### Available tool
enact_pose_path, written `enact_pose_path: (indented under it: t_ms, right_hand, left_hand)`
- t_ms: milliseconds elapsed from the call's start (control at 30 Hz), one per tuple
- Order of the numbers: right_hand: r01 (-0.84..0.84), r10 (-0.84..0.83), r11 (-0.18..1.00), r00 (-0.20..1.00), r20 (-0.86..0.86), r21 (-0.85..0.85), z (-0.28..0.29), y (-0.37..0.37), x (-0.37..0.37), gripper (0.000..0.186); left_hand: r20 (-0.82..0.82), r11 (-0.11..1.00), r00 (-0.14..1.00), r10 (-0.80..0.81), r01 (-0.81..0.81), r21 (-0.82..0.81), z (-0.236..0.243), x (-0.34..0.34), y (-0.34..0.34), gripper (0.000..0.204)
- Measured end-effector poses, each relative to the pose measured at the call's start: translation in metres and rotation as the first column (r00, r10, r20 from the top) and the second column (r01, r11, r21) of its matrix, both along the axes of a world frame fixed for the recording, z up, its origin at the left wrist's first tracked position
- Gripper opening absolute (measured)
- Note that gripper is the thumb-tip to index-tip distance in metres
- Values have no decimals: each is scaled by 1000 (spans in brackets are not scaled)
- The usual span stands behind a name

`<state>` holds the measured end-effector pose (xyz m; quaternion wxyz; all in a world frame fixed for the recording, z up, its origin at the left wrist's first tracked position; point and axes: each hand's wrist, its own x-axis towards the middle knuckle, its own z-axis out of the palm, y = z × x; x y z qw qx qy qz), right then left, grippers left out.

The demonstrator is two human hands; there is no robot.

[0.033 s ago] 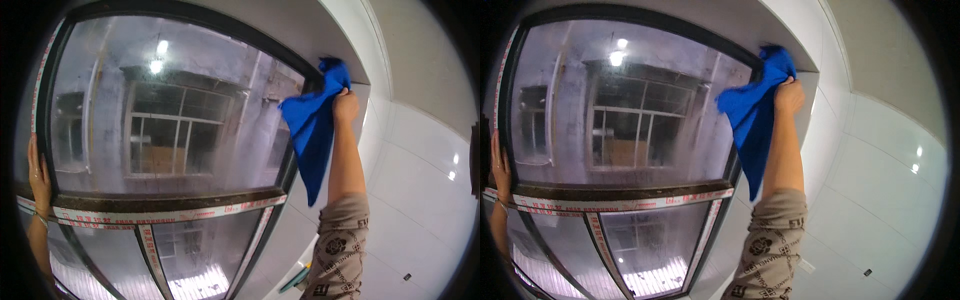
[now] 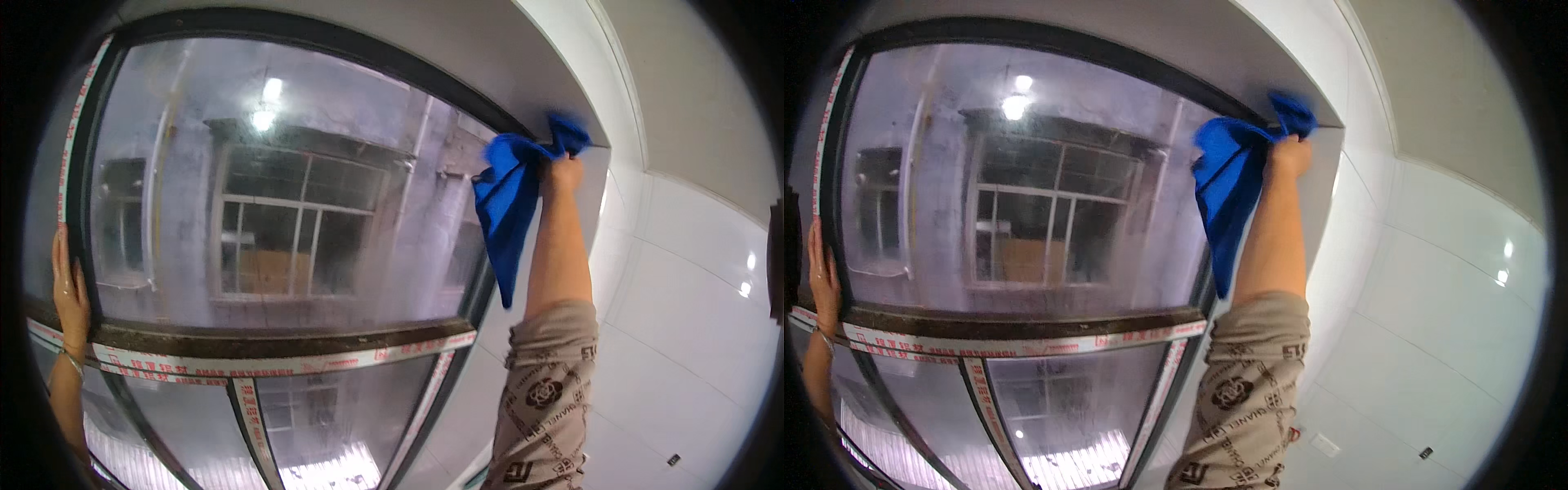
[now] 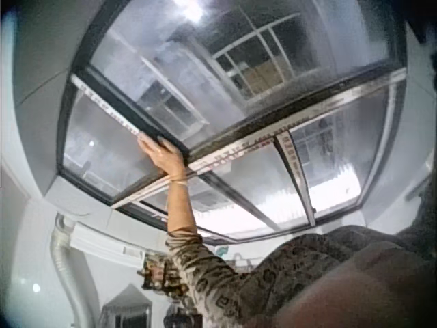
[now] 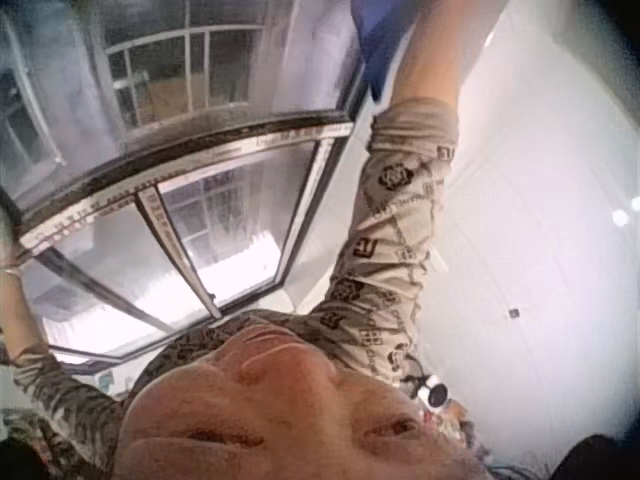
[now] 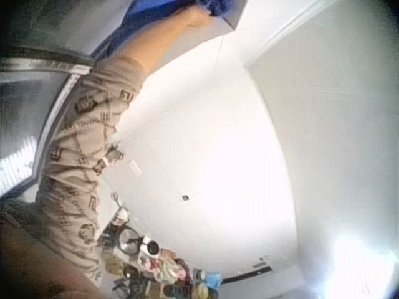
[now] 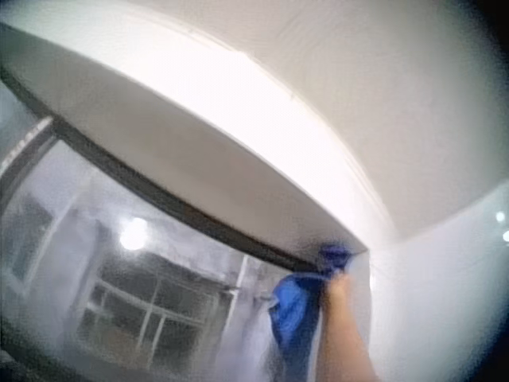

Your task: The person cleans a kitchen countertop and then a large window using a blue cloth and a spray bottle. They wipe the surfaces, rinse the cloth in a bucket of soapy water, and repeatedly spray and wipe the window panes.

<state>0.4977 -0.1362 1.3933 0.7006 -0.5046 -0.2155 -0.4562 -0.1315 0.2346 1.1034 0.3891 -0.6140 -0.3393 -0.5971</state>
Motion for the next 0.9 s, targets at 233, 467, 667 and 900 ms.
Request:
enact_pose_path:
  t_ms: [233, 467, 667, 900]
  right_hand:
    - [309, -369, 842, 928, -55, -442, 65, 109, -31, 37]
    - [185, -163, 961, 979, 118, -204, 32, 184, -113, 28]
    - [685, -653, 430, 686, 321, -588, 23, 12, -41, 32]
    - [288, -324, 912, 942, -84, -291, 44, 6, -91, 32]
  left_hand:
    - [64, 993, 991, -115, 116, -4, 10, 32, -24, 52]
    - [48, 999, 998, -44, 44, -16, 6, 23, -14, 52]
    - [56, 996, 995, -82, 83, -12, 3, 20, -9, 53]
    - [43, 998, 997, -66, 66, -11, 6, 27, -16, 52]
